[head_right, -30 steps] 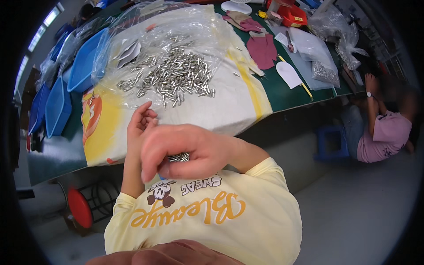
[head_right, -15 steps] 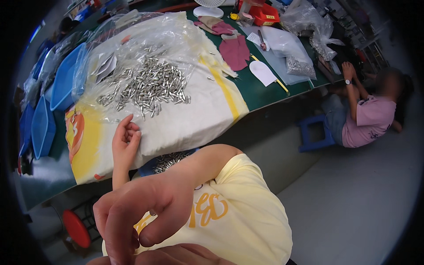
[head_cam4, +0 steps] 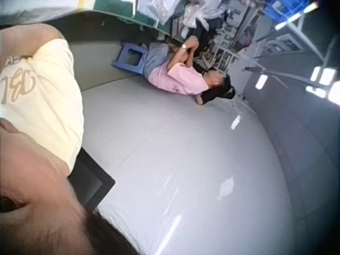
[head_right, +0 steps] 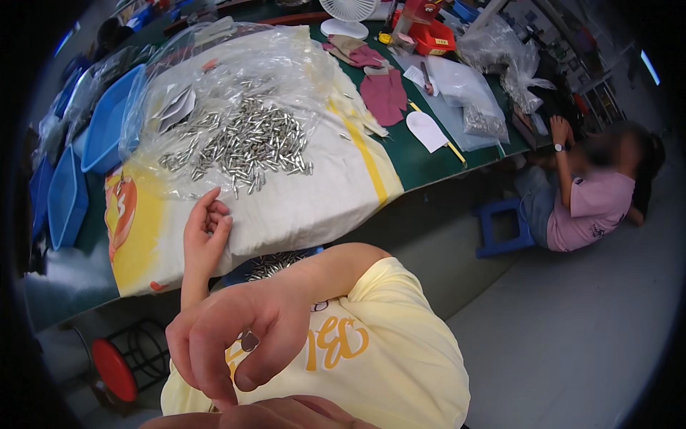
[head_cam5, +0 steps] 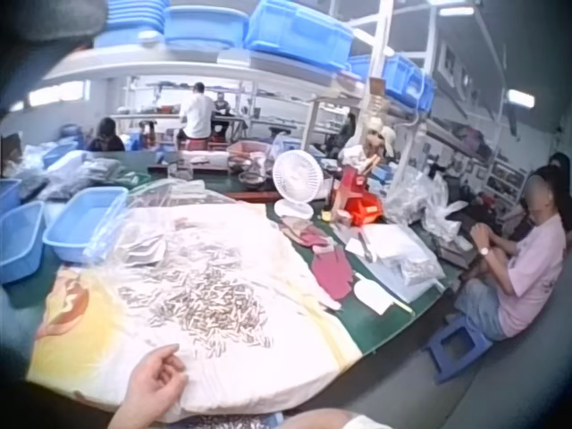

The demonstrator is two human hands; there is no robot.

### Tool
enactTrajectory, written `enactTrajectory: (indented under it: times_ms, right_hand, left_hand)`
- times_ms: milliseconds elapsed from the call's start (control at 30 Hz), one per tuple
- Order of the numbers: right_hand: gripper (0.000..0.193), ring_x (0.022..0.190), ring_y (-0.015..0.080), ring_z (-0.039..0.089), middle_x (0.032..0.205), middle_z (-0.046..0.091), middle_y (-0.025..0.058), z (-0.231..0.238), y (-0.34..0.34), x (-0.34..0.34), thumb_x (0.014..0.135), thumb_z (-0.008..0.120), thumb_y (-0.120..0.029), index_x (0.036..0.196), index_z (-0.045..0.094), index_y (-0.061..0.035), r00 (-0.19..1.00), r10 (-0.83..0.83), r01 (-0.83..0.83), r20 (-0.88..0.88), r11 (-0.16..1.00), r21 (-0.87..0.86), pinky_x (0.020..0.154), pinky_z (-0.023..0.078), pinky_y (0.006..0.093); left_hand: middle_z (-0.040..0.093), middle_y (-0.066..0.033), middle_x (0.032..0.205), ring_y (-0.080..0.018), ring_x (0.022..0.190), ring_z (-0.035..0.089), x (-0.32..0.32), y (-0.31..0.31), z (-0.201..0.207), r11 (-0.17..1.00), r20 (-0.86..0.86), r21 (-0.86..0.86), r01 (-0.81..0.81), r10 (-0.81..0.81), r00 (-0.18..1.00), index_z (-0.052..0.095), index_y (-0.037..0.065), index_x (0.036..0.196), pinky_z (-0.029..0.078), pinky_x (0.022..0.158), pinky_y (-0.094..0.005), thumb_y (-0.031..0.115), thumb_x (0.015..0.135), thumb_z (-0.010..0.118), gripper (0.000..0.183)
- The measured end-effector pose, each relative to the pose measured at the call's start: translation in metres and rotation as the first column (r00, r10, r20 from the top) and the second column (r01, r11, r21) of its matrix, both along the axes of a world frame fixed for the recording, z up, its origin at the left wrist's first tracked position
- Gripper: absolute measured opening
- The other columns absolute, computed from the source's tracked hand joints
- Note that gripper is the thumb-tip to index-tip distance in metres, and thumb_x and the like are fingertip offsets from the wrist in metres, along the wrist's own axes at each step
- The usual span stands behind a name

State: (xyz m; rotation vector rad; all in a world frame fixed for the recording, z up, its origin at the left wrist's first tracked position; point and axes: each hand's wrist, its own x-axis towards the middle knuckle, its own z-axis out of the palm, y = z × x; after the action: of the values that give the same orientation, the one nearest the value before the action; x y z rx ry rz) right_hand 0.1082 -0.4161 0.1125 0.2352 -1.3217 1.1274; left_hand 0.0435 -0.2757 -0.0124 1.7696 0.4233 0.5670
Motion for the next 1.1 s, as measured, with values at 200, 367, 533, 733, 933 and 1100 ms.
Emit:
enactTrajectory:
  times_ms: [200,367,533,733,933,1100]
  right_hand:
    - [0.023,0.097,0.018,0.058,0.103,0.062,0.0063,0.002,0.0,0.001,0.082,0.06,0.004,0.104,0.066,-0.0012,0.999,0.015,-0.014,0.047,1.0,-0.026,0.073,0.05,0.0273]
    - [0.019,0.089,0.0182,0.058,0.099,0.06,0.0049,0.003,-0.011,0.006,0.087,0.058,0.001,0.101,0.069,-0.0066,0.994,0.038,-0.027,0.102,0.994,-0.107,0.071,0.048,0.0276]
    - [0.02,0.081,0.0196,0.058,0.094,0.059,0.0045,-0.01,-0.006,0.024,0.088,0.058,0.002,0.094,0.072,-0.0102,0.938,-0.079,0.113,0.339,0.99,-0.082,0.072,0.045,0.0286]
    - [0.017,0.089,0.0109,0.058,0.096,0.059,0.0024,-0.067,-0.008,0.084,0.083,0.058,0.008,0.096,0.063,-0.003,0.367,-0.642,0.93,0.673,0.264,-0.255,0.079,0.046,0.0256]
    - [0.016,0.084,0.0088,0.058,0.095,0.06,0.0011,-0.113,-0.01,0.114,0.084,0.059,0.002,0.098,0.064,-0.0039,0.092,-0.599,0.984,0.796,-0.068,-0.166,0.074,0.047,0.0227]
    - [0.016,0.08,0.01,0.059,0.092,0.061,0.0025,-0.116,-0.01,0.113,0.083,0.059,0.001,0.096,0.066,-0.0045,0.097,-0.602,0.982,0.792,-0.07,-0.173,0.069,0.048,0.0226]
  left_hand:
    - [0.056,-0.0028,0.099,-0.0046,0.075,0.049,-0.001,0.002,-0.001,1.0,0.002,0.016,-0.004,0.004,1.0,0.05,0.002,0.133,0.044,0.066,-0.0182,-0.006,0.083,0.062,0.053]
    - [0.055,-0.0029,0.101,-0.0053,0.076,0.049,0.004,0.001,0.007,0.999,-0.03,0.04,0.017,-0.015,0.999,0.049,0.002,0.134,0.044,0.067,-0.0191,-0.005,0.083,0.063,0.053]
    - [0.056,-0.0049,0.102,-0.0079,0.08,0.052,-0.001,0.01,0.004,0.998,-0.012,0.041,-0.042,0.042,0.999,0.049,0.002,0.133,0.046,0.07,-0.0215,-0.004,0.083,0.063,0.051]
    - [0.058,-0.0149,0.104,-0.0259,0.089,0.058,0.003,0.04,0.032,0.881,-0.178,0.459,-0.115,0.218,0.96,0.053,-0.001,0.124,0.049,0.08,-0.0333,-0.002,0.078,0.065,0.047]
    - [0.057,-0.0201,0.104,-0.0386,0.098,0.057,0.022,0.048,0.037,0.743,-0.275,0.669,-0.035,0.291,0.916,0.059,-0.003,0.109,0.047,0.087,-0.044,0.003,0.077,0.065,0.033]
    - [0.059,-0.0174,0.105,-0.0367,0.099,0.058,0.027,0.052,0.041,0.688,-0.366,0.723,0.065,0.3,0.881,0.061,-0.001,0.111,0.048,0.086,-0.0406,0.004,0.079,0.065,0.032]
